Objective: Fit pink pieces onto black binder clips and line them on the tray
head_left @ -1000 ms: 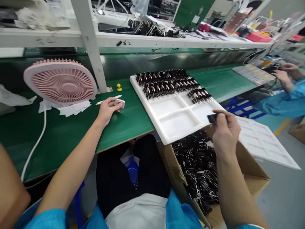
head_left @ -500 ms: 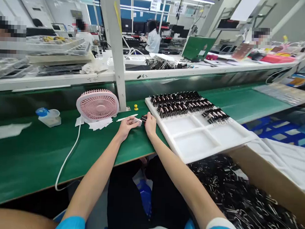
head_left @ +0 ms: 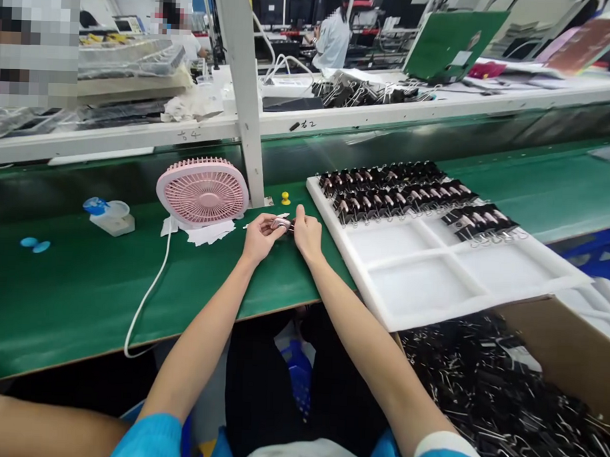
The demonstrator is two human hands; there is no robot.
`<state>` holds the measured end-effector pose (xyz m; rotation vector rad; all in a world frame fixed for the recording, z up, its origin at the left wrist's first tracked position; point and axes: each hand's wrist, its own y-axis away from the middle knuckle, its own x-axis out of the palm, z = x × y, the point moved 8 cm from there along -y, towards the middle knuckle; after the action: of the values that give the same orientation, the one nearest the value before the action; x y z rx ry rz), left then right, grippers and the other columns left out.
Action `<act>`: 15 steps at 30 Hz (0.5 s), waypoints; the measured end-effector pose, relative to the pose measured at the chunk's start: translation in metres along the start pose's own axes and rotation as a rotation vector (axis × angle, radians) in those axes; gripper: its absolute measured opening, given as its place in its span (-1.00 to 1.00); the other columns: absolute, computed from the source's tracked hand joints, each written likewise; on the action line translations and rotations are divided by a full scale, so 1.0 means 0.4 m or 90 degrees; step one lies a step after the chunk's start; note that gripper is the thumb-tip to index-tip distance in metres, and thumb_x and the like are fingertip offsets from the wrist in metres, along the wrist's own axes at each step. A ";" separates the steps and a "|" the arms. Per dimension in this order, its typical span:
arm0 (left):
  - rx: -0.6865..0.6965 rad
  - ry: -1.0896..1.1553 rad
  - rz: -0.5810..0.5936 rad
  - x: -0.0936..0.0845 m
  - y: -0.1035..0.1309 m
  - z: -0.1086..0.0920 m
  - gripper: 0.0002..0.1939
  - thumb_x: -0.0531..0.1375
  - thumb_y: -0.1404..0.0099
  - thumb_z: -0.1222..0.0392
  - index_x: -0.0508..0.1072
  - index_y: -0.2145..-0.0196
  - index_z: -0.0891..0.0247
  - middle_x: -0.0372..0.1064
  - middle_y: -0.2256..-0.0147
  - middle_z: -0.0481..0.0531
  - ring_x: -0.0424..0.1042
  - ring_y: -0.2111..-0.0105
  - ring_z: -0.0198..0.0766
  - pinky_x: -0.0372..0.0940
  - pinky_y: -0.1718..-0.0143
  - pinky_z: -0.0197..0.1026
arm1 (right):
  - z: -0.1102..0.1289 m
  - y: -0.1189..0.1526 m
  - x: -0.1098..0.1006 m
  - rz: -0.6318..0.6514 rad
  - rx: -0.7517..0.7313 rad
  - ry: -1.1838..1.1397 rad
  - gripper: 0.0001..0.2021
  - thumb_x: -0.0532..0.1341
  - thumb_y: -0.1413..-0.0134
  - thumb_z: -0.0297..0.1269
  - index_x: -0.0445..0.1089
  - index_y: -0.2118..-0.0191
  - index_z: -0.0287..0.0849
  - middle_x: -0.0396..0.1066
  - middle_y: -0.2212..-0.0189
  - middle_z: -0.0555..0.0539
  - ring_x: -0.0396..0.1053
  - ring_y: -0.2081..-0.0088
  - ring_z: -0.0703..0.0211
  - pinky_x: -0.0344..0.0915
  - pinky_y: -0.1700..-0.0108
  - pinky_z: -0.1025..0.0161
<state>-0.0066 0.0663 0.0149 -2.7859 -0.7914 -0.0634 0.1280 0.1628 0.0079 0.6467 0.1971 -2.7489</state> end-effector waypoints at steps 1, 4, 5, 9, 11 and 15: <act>0.006 -0.007 0.005 0.003 0.002 -0.002 -0.51 0.58 0.04 0.02 0.52 0.23 0.23 0.59 0.25 0.12 0.60 0.18 -0.05 0.50 0.03 0.00 | -0.001 0.000 -0.006 -0.005 0.011 0.020 -0.22 -0.18 -0.43 0.38 0.51 0.42 -0.08 0.57 0.31 -0.26 0.53 0.13 -0.21 0.40 -0.01 0.05; 0.023 -0.024 0.021 0.013 0.007 -0.007 -0.54 0.57 0.02 0.03 0.53 0.22 0.23 0.59 0.26 0.11 0.60 0.21 -0.08 0.49 0.06 -0.04 | -0.005 -0.008 -0.010 0.017 0.042 0.043 -0.28 -0.07 -0.40 0.39 0.52 0.42 -0.07 0.57 0.29 -0.27 0.51 0.06 -0.27 0.38 -0.09 -0.02; 0.025 -0.027 0.023 0.015 0.008 -0.008 -0.54 0.57 0.01 0.04 0.54 0.23 0.23 0.59 0.26 0.11 0.59 0.21 -0.08 0.48 0.06 -0.05 | -0.006 -0.014 -0.008 0.032 0.047 0.046 -0.30 -0.04 -0.38 0.39 0.52 0.43 -0.07 0.56 0.30 -0.27 0.51 0.05 -0.28 0.37 -0.11 -0.04; 0.022 -0.027 0.012 0.013 0.007 -0.008 -0.54 0.57 0.02 0.03 0.54 0.24 0.23 0.59 0.26 0.10 0.59 0.21 -0.09 0.47 0.07 -0.07 | -0.005 -0.043 -0.001 0.071 0.053 0.044 -0.37 0.05 -0.35 0.34 0.48 0.46 -0.08 0.53 0.35 -0.27 0.48 0.02 -0.30 0.35 -0.16 -0.09; 0.025 -0.027 0.011 0.012 0.007 -0.011 -0.54 0.57 0.02 0.02 0.54 0.23 0.23 0.59 0.26 0.10 0.59 0.21 -0.09 0.47 0.07 -0.08 | -0.004 -0.054 0.001 0.087 0.061 0.053 -0.40 0.06 -0.36 0.29 0.48 0.45 -0.09 0.52 0.33 -0.27 0.48 0.01 -0.32 0.35 -0.16 -0.11; 0.019 -0.033 0.017 0.013 0.008 -0.013 -0.53 0.57 0.02 0.02 0.54 0.23 0.23 0.59 0.26 0.09 0.59 0.21 -0.10 0.47 0.06 -0.07 | -0.008 -0.054 0.003 0.097 0.095 0.075 -0.43 0.04 -0.40 0.21 0.48 0.41 -0.12 0.54 0.24 -0.32 0.48 -0.02 -0.35 0.34 -0.16 -0.13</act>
<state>-0.0003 0.0651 0.0199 -2.7801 -0.7611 0.0261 0.1213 0.1837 0.0057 0.8272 -0.0313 -2.5988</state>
